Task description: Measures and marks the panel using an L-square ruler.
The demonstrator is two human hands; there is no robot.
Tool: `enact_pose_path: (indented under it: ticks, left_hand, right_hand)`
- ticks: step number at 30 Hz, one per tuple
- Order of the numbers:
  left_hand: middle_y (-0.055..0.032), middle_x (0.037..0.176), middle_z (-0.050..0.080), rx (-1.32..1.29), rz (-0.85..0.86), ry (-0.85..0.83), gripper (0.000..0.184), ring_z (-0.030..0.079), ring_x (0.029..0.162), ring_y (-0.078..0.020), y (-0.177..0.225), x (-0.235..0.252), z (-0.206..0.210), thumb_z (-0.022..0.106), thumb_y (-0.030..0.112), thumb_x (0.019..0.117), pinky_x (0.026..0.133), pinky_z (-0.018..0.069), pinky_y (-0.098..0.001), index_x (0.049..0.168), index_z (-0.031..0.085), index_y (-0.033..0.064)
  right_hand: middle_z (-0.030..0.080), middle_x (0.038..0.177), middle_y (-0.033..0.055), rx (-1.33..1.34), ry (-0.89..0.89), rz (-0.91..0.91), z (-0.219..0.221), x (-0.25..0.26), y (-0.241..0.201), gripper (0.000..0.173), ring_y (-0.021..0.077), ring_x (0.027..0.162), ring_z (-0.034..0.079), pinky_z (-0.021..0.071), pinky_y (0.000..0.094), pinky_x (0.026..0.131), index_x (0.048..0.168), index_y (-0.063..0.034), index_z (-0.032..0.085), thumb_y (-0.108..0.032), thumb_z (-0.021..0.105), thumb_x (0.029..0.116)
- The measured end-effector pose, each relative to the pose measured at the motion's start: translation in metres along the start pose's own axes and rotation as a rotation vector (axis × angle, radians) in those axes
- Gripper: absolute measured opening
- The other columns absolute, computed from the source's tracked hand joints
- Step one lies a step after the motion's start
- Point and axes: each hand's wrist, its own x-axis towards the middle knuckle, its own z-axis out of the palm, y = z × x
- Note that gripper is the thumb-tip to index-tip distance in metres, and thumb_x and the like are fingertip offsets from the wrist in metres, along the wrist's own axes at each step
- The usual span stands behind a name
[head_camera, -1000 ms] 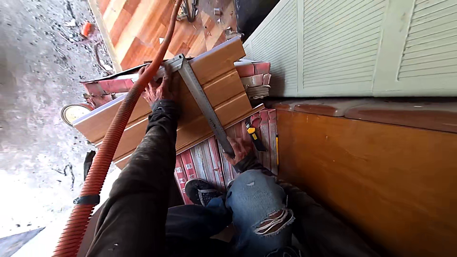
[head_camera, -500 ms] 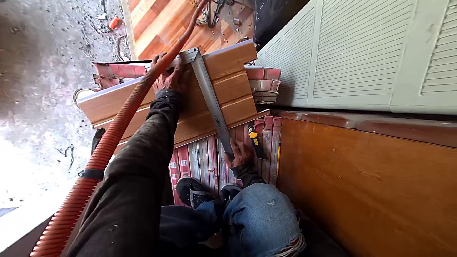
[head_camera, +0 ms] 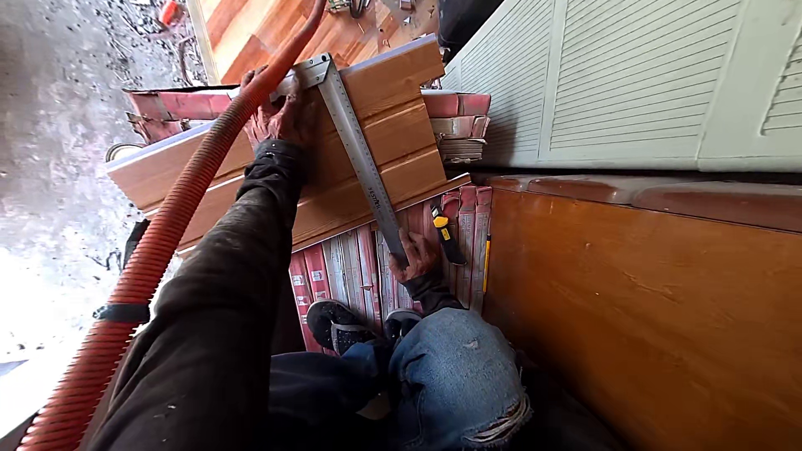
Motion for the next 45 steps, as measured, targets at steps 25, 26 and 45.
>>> enact_pose_path:
  ticks: [25, 26, 45]
  left_hand:
    - [-0.0223, 0.152, 0.050, 0.003, 0.059, 0.027, 0.054, 0.036, 0.147, -0.0465, 0.002, -0.002, -0.003, 0.046, 0.055, 0.1009, 0.115, 0.0196, -0.0716, 0.148, 0.057, 0.0318]
    - [-0.0226, 0.152, 0.051, 0.004, 0.062, 0.034, 0.054, 0.037, 0.147, -0.0471, 0.001, -0.002, -0.002, 0.046, 0.055, 0.1008, 0.114, 0.0197, -0.0720, 0.148, 0.057, 0.0322]
    - [-0.0299, 0.164, 0.026, 0.067, 0.300, -0.074, 0.087, 0.022, 0.152, -0.0523, 0.006, -0.019, -0.001, 0.055, 0.070, 0.0894, 0.118, 0.0109, -0.0740, 0.159, 0.038, 0.0216]
  right_hand:
    - [0.071, 0.109, 0.0247, -0.002, 0.007, 0.015, 0.000, 0.002, 0.002, 0.052, 0.0291, 0.087, 0.071, 0.0604, 0.0377, 0.077, 0.121, 0.0005, 0.074, -0.036, 0.068, 0.0844]
    - [0.070, 0.109, 0.0247, -0.001, 0.015, 0.015, 0.000, 0.002, 0.003, 0.052, 0.0286, 0.086, 0.071, 0.0603, 0.0370, 0.077, 0.121, 0.0007, 0.074, -0.036, 0.068, 0.0838]
    - [0.069, 0.113, 0.0240, -0.017, -0.027, 0.017, -0.003, 0.003, 0.001, 0.052, 0.0277, 0.090, 0.071, 0.0597, 0.0362, 0.079, 0.125, -0.0002, 0.072, -0.033, 0.067, 0.0849]
